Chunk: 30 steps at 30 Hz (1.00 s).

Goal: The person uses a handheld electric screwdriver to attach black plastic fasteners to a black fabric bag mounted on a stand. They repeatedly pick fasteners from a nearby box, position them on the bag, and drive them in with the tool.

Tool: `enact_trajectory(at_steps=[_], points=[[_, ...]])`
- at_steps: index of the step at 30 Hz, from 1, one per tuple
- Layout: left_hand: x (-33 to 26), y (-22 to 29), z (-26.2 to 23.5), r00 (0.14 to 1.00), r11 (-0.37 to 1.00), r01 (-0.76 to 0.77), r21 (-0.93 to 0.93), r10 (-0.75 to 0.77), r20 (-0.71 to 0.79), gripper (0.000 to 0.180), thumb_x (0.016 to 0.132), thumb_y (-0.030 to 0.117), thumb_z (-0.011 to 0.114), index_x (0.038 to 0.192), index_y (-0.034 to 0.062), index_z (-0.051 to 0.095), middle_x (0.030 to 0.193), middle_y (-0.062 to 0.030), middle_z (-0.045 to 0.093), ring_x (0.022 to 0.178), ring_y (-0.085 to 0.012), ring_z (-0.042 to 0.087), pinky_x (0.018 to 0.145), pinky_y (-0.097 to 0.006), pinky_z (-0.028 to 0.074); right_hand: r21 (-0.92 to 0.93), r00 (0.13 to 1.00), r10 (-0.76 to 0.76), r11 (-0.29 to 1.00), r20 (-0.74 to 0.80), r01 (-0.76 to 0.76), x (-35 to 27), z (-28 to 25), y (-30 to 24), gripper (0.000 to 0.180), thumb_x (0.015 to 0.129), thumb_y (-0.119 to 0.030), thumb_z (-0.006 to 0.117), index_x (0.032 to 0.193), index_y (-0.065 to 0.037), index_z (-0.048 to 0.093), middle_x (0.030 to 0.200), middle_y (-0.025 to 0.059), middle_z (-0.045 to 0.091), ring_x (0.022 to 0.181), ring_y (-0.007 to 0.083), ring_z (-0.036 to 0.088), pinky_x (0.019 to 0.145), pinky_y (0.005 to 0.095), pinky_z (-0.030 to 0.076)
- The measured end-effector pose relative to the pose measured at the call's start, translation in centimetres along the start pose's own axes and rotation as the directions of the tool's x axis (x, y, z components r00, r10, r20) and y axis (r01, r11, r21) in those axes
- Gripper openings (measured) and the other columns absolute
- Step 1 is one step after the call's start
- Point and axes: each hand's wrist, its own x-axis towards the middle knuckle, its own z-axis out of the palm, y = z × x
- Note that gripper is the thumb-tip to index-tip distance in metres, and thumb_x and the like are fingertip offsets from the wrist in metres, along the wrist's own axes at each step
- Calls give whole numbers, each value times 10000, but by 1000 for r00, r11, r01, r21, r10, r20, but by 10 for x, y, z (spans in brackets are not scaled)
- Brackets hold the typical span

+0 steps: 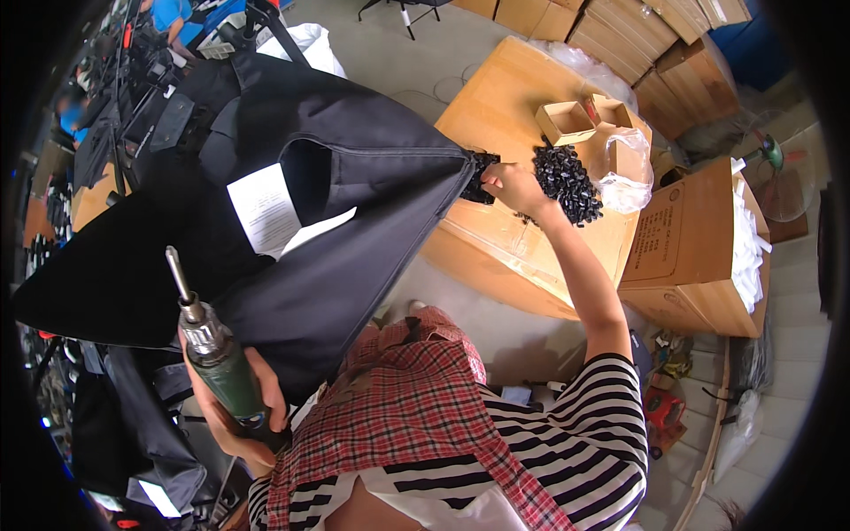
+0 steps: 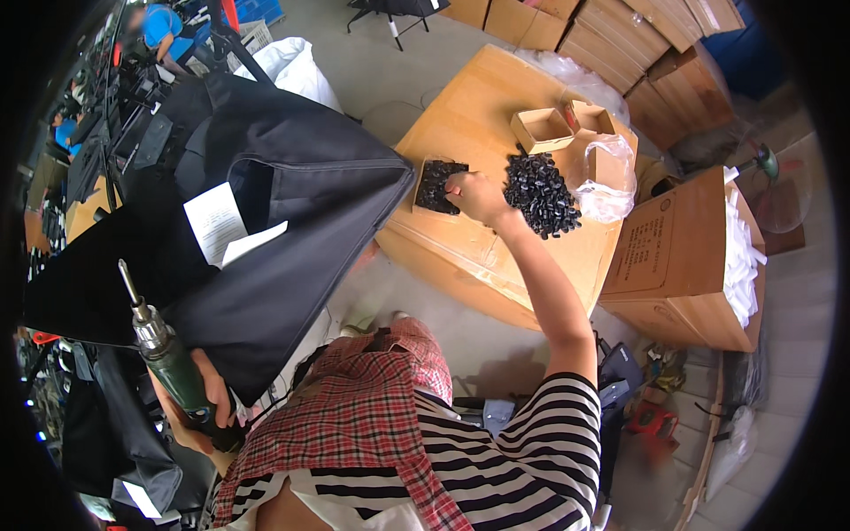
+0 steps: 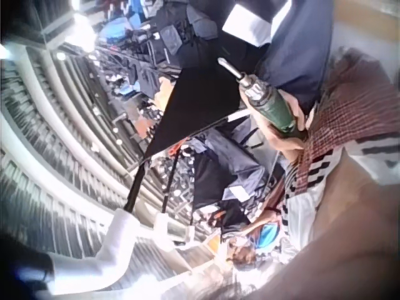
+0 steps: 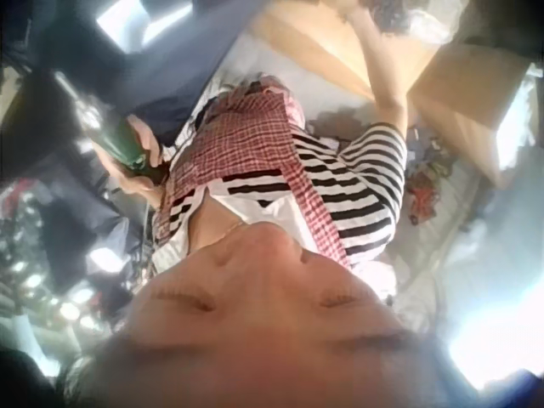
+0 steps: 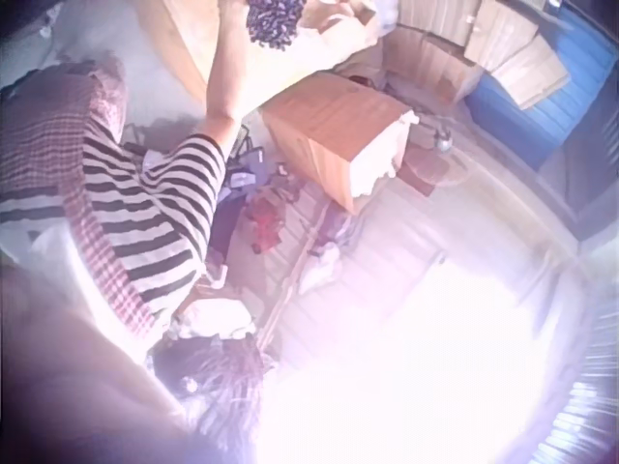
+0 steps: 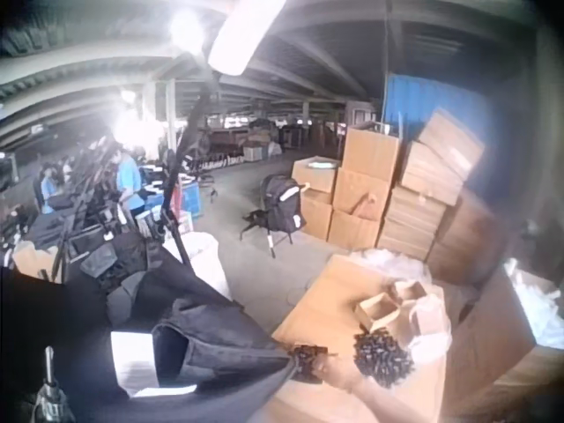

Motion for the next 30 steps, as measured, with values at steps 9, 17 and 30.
enact_trajectory(at_steps=[9,17,30], points=[[-2,-11,0,997,997,-76,-19,76,12,1596,423,-78,924,1558,160,-173,798,-215,585,488,-260,636,408,-324,536,-482,997,-19,875,81,56,38,50,0,150,812,-111,625,924,-153,715,992,74,696,1049,276,656,921,436,480],[13,-8,54,908,989,-135,-63,98,-408,1512,407,-67,899,1586,73,-37,742,-203,592,465,-209,601,384,-272,469,-9,975,-220,976,-44,220,57,20,20,98,806,-93,714,896,-90,675,920,96,697,903,285,679,841,398,537],[-5,55,63,996,971,10,239,12,-93,1334,614,-26,925,1621,126,64,959,-64,619,687,-91,596,610,-240,492,385,575,-573,428,-584,817,-7,-124,-385,202,816,20,772,1012,13,725,852,96,736,780,134,716,723,265,555]])
